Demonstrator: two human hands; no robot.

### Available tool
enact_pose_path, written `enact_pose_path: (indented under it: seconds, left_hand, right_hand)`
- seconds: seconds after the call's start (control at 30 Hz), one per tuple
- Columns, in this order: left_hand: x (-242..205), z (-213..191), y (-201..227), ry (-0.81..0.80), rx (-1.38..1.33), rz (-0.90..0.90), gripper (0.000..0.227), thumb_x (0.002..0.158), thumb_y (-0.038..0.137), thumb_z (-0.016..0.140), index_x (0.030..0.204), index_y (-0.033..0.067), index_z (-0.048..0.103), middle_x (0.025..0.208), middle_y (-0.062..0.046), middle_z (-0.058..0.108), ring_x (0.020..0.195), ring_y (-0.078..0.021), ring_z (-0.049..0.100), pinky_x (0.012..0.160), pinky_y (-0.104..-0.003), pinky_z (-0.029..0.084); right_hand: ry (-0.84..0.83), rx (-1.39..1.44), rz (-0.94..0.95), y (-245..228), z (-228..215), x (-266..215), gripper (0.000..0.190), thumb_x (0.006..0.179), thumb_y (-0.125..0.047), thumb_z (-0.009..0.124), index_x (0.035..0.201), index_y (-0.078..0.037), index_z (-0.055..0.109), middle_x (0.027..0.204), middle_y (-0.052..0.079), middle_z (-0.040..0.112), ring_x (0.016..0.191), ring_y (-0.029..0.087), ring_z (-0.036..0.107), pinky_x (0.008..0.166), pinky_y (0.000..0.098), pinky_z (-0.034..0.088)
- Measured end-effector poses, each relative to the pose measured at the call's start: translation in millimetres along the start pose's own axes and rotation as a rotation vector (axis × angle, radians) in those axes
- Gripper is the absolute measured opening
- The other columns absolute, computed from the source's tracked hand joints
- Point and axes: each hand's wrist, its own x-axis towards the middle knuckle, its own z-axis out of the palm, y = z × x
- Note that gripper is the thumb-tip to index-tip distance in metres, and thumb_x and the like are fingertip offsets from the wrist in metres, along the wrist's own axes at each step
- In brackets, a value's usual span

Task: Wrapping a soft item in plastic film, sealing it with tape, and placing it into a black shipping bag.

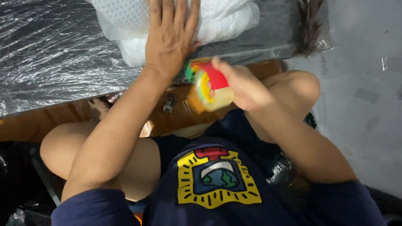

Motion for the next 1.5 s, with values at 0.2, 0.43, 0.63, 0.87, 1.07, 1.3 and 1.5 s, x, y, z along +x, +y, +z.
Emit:
enact_pose_path:
  seconds: [0.2,0.43,0.63,0.87,1.07,1.3,1.5]
  left_hand:
    - [-1,-6,0,-0.015,-0.129,0.002,0.09,0.094,0.034,0.083,0.158,-0.0132,0.041,0.153,-0.04,0.041,0.136,-0.059,0.042,0.116,-0.067,0.017]
    - [3,-1,-3,-0.007,-0.173,-0.013,0.09,0.098,0.033,0.073,0.166,-0.0141,0.039,0.163,-0.045,0.031,0.148,-0.0614,0.02,0.118,-0.075,0.009]
    - [1,8,-2,-0.001,0.113,0.003,0.099,0.093,0.057,0.07,0.166,-0.0026,0.04,0.164,-0.036,0.034,0.149,-0.0559,0.018,0.119,-0.071,0.012]
    - [2,3,-2,-0.02,0.125,0.001,0.098,0.091,0.058,0.068,0.163,-0.0019,0.039,0.163,-0.036,0.032,0.149,-0.0547,0.021,0.119,-0.069,0.015]
    - [4,7,-5,-0.004,0.083,0.004,0.099,0.092,0.055,0.068,0.162,-0.0054,0.034,0.161,-0.038,0.033,0.148,-0.0564,0.022,0.119,-0.071,0.014]
    - [-1,17,-1,-0.009,0.29,0.009,0.099,0.094,0.068,0.057,0.166,0.0044,0.034,0.164,-0.031,0.031,0.15,-0.0532,0.019,0.122,-0.068,0.011]
    - [-2,18,-3,0.011,0.29,0.016,0.097,0.092,0.07,0.058,0.159,0.001,0.043,0.162,-0.031,0.035,0.15,-0.0533,0.021,0.121,-0.069,0.011]
  right_hand:
    - [0.012,-0.271,0.017,44,3,-24,0.037,0.099,-0.031,0.062,0.097,0.004,0.073,0.079,0.01,0.071,0.061,0.014,0.06,0.054,0.0257,0.048]
    - [0.309,-0.934,-0.383,-44,-127,-44,0.04,0.104,-0.038,0.058,0.101,-0.002,0.073,0.08,0.004,0.068,0.068,0.014,0.058,0.064,0.0253,0.044]
    - [0.698,-1.381,-0.854,-58,-202,90,0.046,0.111,-0.038,0.068,0.09,0.002,0.06,0.076,0.023,0.064,0.064,0.046,0.058,0.061,0.0525,0.047]
    - [0.729,-1.637,-1.025,-61,-233,169,0.048,0.106,-0.047,0.067,0.089,-0.002,0.069,0.074,0.02,0.067,0.065,0.044,0.06,0.073,0.0478,0.043]
    - [0.841,-1.595,-1.453,-96,-119,54,0.027,0.098,-0.015,0.076,0.114,0.004,0.065,0.109,0.021,0.063,0.102,0.038,0.058,0.094,0.0447,0.041]
    - [-0.034,-1.877,-1.476,-119,31,30,0.053,0.099,-0.026,0.055,0.139,0.008,0.056,0.147,0.021,0.053,0.145,0.032,0.04,0.124,0.0486,0.02]
    - [-0.029,-1.865,-1.45,-154,41,64,0.058,0.114,-0.035,0.045,0.152,0.008,0.048,0.155,0.025,0.052,0.145,0.038,0.043,0.12,0.0516,0.02]
